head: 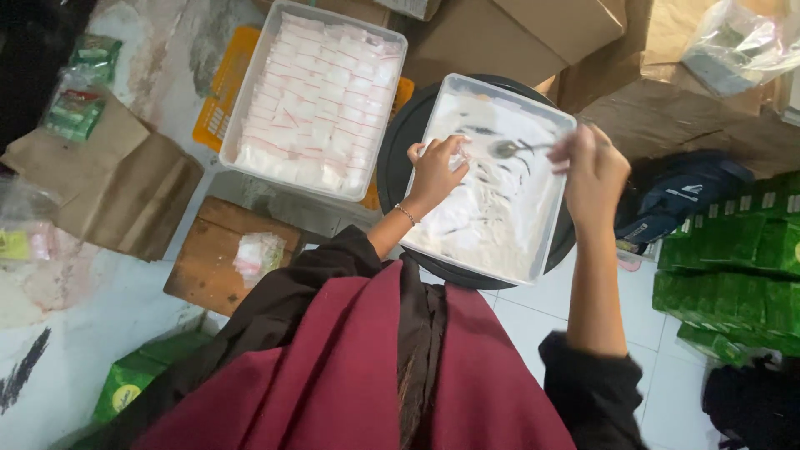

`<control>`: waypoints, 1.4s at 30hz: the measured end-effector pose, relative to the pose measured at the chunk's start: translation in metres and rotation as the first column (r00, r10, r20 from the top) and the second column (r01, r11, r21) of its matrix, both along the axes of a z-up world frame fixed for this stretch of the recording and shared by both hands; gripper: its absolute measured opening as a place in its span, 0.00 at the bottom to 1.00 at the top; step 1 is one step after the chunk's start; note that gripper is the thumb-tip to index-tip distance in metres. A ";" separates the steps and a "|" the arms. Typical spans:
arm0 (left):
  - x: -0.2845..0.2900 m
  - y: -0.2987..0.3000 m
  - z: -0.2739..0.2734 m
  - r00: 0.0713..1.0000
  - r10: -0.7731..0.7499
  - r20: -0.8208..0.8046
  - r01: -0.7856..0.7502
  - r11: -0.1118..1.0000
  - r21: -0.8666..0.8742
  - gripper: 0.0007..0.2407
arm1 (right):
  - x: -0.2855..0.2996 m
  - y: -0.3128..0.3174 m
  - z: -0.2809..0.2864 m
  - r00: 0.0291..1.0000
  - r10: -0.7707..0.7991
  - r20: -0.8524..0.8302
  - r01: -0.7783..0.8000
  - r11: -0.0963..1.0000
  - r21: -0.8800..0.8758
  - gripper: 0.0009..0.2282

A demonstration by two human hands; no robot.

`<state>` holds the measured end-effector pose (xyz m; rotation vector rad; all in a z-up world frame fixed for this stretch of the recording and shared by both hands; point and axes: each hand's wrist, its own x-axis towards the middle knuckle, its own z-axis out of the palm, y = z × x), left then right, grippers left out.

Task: Packaging small white snacks into individual plastic bags and adding a spoonful of white powder to each.

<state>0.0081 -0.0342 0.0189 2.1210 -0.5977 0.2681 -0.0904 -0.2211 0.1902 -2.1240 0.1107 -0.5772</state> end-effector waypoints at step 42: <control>-0.026 0.001 -0.031 0.906 -0.090 -0.413 0.010 0.981 -0.192 0.13 | -0.012 0.045 -0.172 0.985 -0.139 -0.101 0.160 0.956 0.244 0.08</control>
